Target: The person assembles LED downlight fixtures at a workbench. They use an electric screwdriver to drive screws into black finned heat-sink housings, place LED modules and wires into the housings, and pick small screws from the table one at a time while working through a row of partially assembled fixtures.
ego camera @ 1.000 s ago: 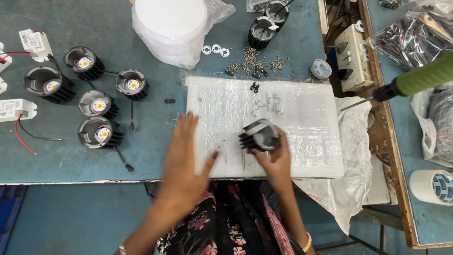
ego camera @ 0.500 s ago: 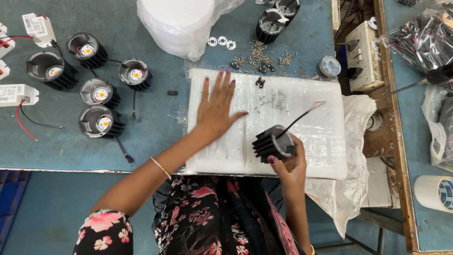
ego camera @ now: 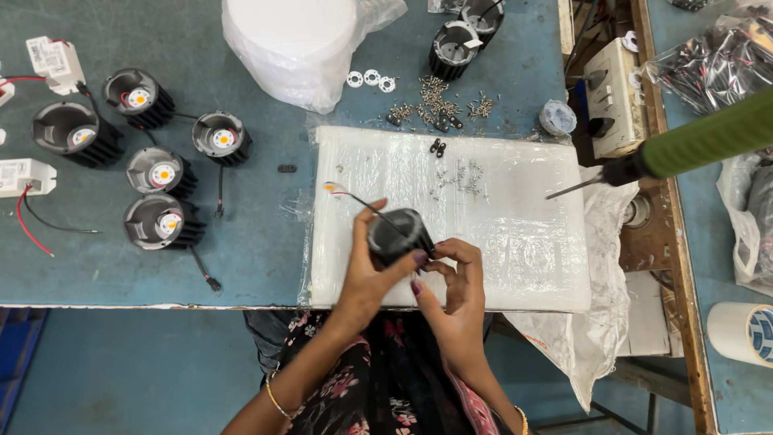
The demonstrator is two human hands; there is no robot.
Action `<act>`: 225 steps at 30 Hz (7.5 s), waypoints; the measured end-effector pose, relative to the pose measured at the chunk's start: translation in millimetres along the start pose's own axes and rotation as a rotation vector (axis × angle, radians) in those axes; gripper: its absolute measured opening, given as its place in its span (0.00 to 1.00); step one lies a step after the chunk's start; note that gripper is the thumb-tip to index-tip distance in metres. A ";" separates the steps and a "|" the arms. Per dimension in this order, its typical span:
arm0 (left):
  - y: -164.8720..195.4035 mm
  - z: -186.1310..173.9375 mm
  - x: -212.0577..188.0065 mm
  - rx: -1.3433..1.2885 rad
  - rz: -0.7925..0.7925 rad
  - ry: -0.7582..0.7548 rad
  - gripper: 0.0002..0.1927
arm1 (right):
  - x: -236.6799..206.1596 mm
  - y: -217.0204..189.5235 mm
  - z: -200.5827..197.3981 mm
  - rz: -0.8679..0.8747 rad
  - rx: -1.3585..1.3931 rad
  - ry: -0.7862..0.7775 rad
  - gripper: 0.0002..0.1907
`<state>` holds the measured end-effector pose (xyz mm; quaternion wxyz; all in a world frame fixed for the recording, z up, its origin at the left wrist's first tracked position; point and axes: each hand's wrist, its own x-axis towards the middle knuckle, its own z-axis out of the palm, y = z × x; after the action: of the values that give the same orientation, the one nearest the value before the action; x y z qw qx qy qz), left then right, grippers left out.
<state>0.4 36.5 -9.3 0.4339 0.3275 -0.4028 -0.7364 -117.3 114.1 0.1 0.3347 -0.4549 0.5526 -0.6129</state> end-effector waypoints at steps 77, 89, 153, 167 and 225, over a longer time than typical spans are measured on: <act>41.1 -16.4 22.6 0.658 0.067 -0.627 0.52 | 48.4 -53.1 -62.4 -0.102 -0.341 -0.381 0.08; 16.4 -28.0 62.2 0.653 0.129 -0.837 0.53 | 59.8 -51.4 -55.9 -0.062 -0.529 -0.407 0.16; -8.3 -33.1 33.6 0.371 0.048 -0.306 0.12 | 283.2 91.0 17.2 -0.383 -0.853 -0.382 0.17; -13.7 -37.7 40.2 0.375 0.067 -0.296 0.14 | 297.0 93.5 33.1 -0.615 -0.923 -0.248 0.07; 38.5 -7.6 0.2 0.920 0.454 -0.328 0.12 | 41.4 -1.1 -64.1 0.352 0.085 -0.285 0.12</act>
<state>21.1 22.4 20.9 0.3251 0.2692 -0.8070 -0.4131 -191.7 100.4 10.6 0.5300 -0.4189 0.5443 -0.4975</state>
